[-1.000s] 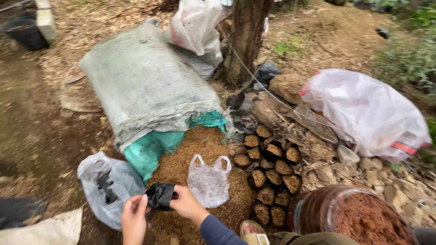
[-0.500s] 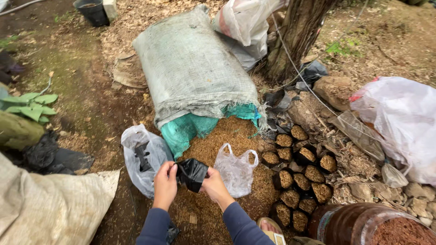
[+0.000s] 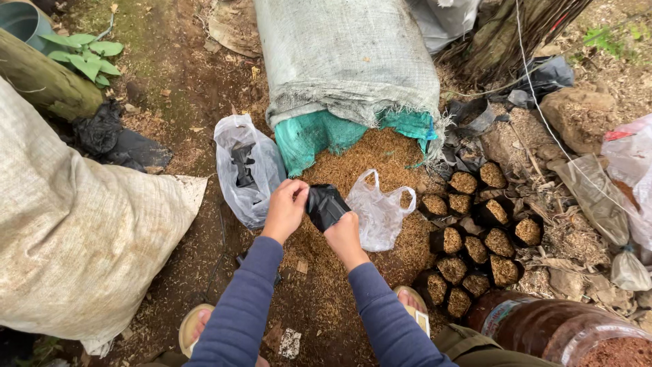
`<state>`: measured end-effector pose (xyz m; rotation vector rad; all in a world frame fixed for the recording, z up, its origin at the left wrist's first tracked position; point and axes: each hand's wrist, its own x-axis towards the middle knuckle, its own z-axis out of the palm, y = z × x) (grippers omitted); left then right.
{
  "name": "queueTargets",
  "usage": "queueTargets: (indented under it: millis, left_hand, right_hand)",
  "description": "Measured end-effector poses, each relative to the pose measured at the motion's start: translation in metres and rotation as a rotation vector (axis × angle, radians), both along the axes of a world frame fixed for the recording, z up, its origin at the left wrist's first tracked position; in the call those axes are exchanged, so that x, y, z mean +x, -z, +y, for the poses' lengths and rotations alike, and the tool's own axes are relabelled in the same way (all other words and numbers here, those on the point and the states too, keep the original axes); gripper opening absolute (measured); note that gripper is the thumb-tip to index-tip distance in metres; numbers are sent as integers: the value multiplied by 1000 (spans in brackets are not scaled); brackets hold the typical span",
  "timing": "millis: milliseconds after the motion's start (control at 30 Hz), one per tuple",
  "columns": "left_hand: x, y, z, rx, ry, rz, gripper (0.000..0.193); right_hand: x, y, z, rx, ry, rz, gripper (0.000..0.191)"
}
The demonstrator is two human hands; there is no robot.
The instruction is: The person fills small black plastic nursery pots with soil from a large sack using a white plastic bag as a scoop. They then place the filled pots on the ground next to other completed pots.
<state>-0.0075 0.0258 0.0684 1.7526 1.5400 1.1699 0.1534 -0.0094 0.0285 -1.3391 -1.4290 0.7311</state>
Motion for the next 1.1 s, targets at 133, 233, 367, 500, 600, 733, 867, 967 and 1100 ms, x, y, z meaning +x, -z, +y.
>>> queueTargets:
  millis: [133,233,367,500,600,733,867,967,1100]
  left_hand:
    - [12,4,-25,-39,-75,-96,21]
    - [24,12,-62,157,-13,12,29]
    - [35,23,-75,93,-41,142,30]
    - [34,41,-69,-167,148,400,31]
    - [34,56,-62,-101,301,552,33]
    - [33,72,-61,-76,316,598,31]
    - [20,79,-51,-347,27,295,18]
    - [9,88,-42,-330,-39,319,14]
    - [4,106,-32,-274,-110,293,25]
  right_hand:
    - [-12,7,3,-122,69,-90,10]
    - [-8,23,1,-65,26,-61,20]
    - [-5,53,-3,-230,-80,-358,15]
    - [2,72,-16,-218,-148,-423,15]
    - [2,76,-20,-196,-245,-462,15]
    - [4,62,-19,-173,-377,-507,17]
    - [26,50,0,-368,-233,-82,23]
    - [50,58,19,-236,223,44,16]
    - [78,93,19,-376,306,-353,58]
